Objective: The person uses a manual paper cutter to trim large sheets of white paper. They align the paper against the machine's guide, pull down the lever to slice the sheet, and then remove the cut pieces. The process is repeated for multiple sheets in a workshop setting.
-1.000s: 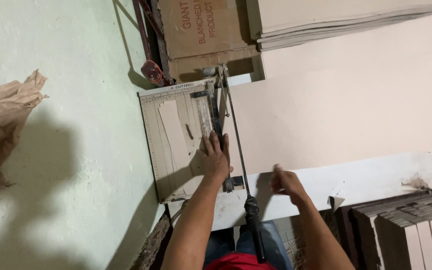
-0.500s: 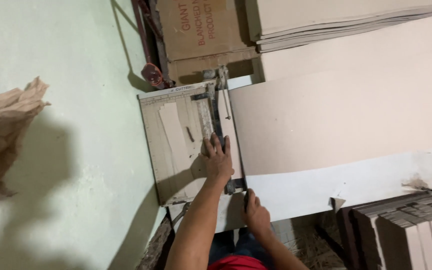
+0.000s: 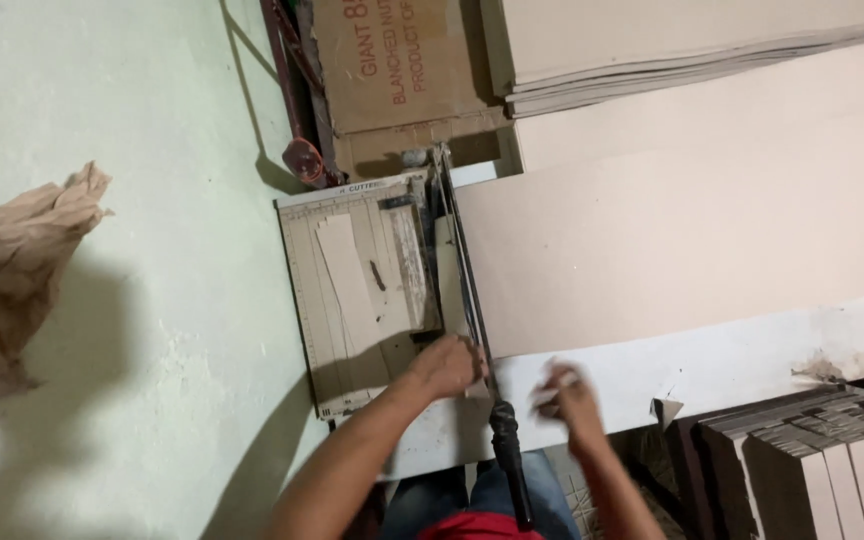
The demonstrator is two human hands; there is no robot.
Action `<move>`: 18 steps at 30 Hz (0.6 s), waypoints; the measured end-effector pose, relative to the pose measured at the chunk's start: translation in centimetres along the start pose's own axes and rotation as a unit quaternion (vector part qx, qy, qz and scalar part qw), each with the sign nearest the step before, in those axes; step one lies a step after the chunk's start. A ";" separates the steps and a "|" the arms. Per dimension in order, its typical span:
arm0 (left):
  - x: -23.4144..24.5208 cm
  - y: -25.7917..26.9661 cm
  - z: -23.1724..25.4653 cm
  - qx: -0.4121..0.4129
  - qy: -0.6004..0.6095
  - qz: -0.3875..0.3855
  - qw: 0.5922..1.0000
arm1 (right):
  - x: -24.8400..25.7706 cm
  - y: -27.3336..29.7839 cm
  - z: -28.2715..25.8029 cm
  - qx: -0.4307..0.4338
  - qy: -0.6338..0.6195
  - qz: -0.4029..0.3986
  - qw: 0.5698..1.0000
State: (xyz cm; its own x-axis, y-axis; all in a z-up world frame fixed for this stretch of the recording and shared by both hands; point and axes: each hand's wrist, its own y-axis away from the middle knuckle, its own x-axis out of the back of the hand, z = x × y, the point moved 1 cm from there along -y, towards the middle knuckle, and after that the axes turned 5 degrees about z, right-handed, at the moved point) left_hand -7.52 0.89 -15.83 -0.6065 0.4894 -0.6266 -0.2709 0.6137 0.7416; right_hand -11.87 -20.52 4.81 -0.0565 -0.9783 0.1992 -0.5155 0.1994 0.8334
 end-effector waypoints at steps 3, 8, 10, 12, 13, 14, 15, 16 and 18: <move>3.8 0.4 0.8 0.117 0.547 0.009 0.829 | 3.4 -8.9 4.4 -0.050 -0.220 0.171 0.959; -2.3 13.1 5.1 0.201 0.979 -0.027 0.029 | 6.4 -11.7 6.5 0.004 -0.370 0.098 0.924; -2.9 13.5 5.9 0.238 0.970 -0.054 0.011 | 7.2 -13.3 9.8 0.011 -0.361 0.095 0.928; -4.0 13.8 6.0 0.276 0.958 -0.082 -0.008 | 6.2 -11.8 9.3 0.019 -0.350 0.090 0.932; -5.1 13.7 5.9 0.306 0.945 -0.104 -0.057 | 4.8 -9.7 7.1 -0.003 -0.304 0.077 0.949; -6.2 13.7 5.7 0.334 0.928 -0.124 -0.105 | 3.5 -7.3 5.0 -0.027 -0.258 0.065 0.963; -8.6 13.8 5.3 0.334 0.928 -0.125 -0.107 | 2.8 -8.5 5.2 -0.028 -0.257 0.065 0.964; -10.8 13.9 4.9 0.303 0.920 -0.171 -0.179 | 2.2 -9.5 5.7 -0.014 -0.275 0.068 0.959; -14.0 13.5 4.2 0.269 0.905 -0.214 -0.251 | 1.7 -10.7 6.3 0.000 -0.292 0.073 0.954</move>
State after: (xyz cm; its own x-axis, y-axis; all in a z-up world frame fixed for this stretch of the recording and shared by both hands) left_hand 0.40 4.92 1.94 0.5353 0.2168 0.8163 -0.8269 0.3315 0.4543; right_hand -11.84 -24.62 -6.99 -0.5939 -0.8045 -0.0088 -0.4660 0.3350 0.8189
